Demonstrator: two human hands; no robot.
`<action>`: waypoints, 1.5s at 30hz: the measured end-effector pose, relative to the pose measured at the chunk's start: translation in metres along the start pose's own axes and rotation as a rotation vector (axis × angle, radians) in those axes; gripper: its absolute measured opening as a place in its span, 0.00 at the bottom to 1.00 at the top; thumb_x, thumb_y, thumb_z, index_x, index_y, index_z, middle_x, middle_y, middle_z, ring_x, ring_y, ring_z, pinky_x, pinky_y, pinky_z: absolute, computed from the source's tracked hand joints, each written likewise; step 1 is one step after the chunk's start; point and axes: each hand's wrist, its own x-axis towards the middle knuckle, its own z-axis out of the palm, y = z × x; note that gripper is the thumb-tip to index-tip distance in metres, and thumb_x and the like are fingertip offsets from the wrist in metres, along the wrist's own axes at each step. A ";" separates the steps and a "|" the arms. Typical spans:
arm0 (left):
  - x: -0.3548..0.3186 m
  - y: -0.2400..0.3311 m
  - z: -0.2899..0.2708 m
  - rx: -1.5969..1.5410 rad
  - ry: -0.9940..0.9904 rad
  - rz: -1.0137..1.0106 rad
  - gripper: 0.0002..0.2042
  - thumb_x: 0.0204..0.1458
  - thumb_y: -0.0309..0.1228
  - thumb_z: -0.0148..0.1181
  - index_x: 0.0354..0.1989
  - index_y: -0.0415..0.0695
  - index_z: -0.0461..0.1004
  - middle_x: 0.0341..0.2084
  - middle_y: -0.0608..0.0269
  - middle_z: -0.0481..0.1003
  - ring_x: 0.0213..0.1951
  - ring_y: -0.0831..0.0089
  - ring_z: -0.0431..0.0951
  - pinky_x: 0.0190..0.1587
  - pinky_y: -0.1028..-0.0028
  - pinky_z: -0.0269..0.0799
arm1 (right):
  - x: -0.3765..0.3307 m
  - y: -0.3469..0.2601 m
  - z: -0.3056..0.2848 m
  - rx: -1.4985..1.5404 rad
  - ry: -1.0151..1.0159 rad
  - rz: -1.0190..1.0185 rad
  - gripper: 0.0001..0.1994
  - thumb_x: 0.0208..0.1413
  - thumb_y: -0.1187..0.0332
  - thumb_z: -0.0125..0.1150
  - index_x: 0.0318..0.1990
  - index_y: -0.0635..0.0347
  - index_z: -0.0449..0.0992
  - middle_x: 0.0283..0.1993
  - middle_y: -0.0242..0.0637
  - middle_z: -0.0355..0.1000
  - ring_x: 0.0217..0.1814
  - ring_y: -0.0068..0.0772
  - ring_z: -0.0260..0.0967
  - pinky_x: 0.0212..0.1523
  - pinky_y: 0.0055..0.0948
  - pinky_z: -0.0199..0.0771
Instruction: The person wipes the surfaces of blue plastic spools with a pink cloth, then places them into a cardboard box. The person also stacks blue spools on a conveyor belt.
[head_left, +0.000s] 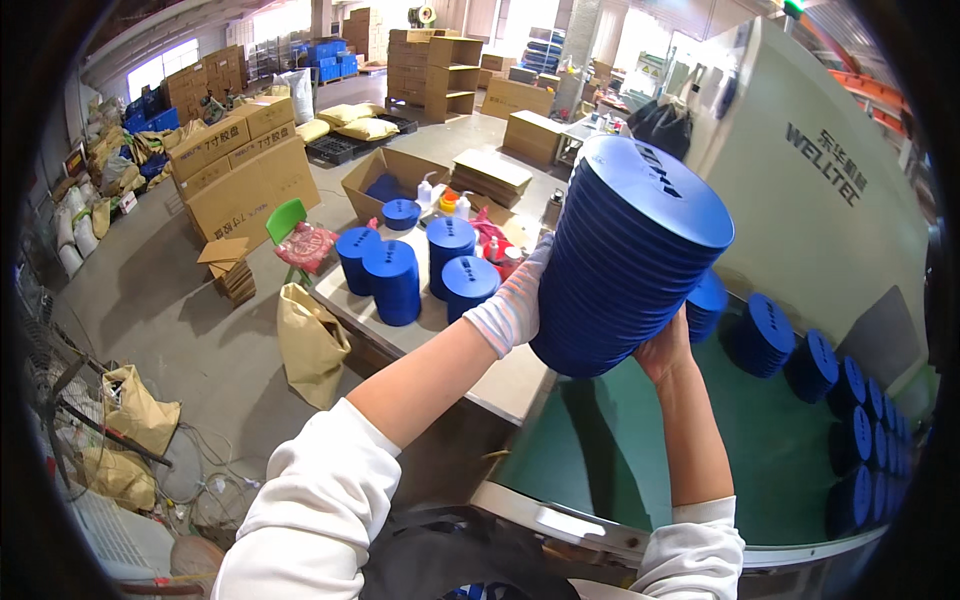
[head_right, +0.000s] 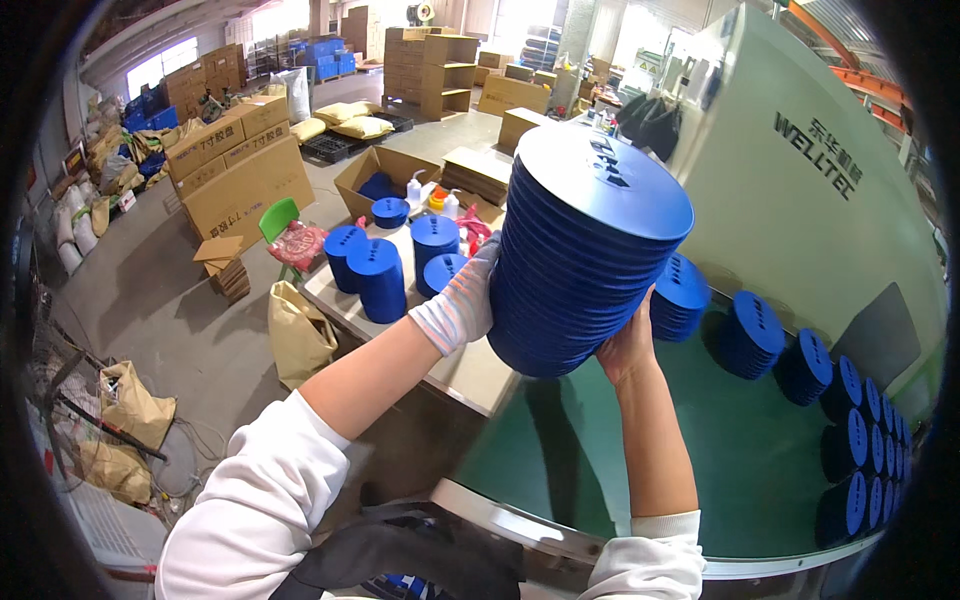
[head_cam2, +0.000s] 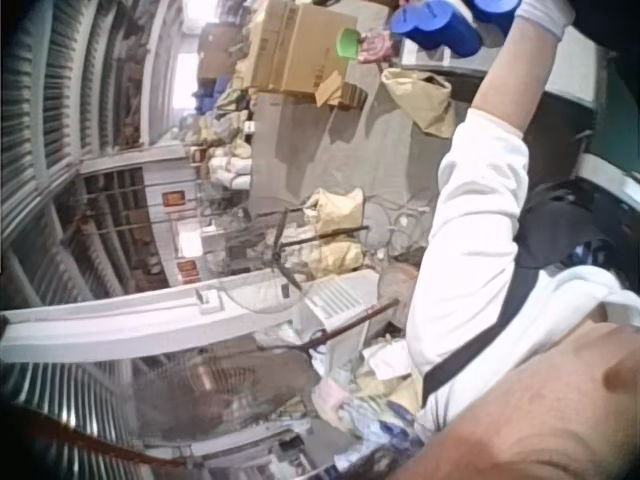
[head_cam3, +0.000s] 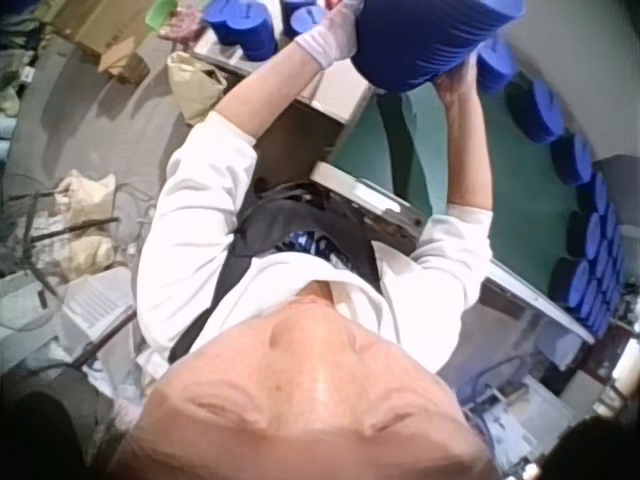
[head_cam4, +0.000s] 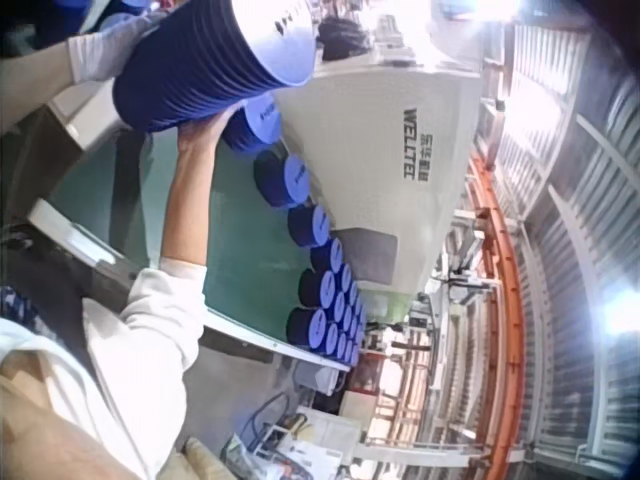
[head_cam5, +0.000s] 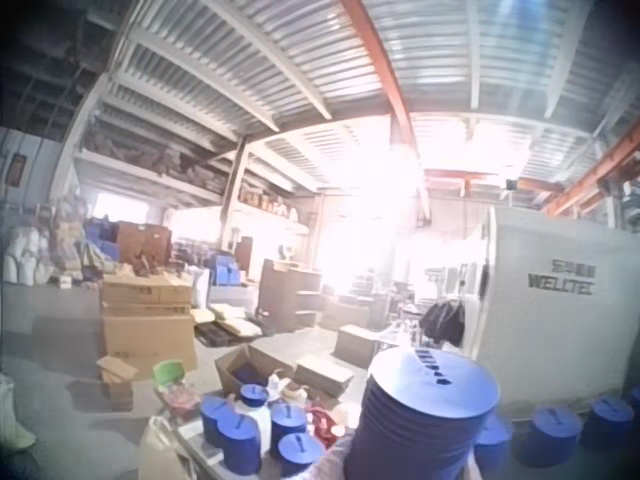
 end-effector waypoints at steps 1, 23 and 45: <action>0.000 0.011 -0.036 -0.002 -0.064 0.053 0.30 0.62 0.52 0.39 0.68 0.49 0.59 0.67 0.62 0.60 0.68 0.62 0.57 0.72 0.60 0.42 | 0.018 0.022 0.024 0.020 -0.027 -0.011 0.40 0.61 0.30 0.32 0.72 0.45 0.54 0.73 0.37 0.56 0.75 0.43 0.50 0.71 0.52 0.51; -0.036 0.066 -0.576 -0.311 0.397 0.268 0.26 0.64 0.50 0.47 0.65 0.48 0.64 0.61 0.66 0.69 0.61 0.70 0.67 0.66 0.65 0.60 | 0.248 0.455 0.255 0.082 -0.171 0.459 0.52 0.53 0.23 0.33 0.75 0.55 0.43 0.78 0.40 0.41 0.79 0.44 0.38 0.75 0.48 0.37; 0.102 0.109 -0.991 -0.288 0.659 0.035 0.26 0.65 0.51 0.43 0.65 0.47 0.63 0.62 0.64 0.68 0.62 0.66 0.66 0.65 0.64 0.61 | 0.531 0.826 0.352 0.261 0.111 0.417 0.36 0.64 0.37 0.42 0.70 0.52 0.56 0.70 0.38 0.56 0.70 0.37 0.55 0.70 0.40 0.55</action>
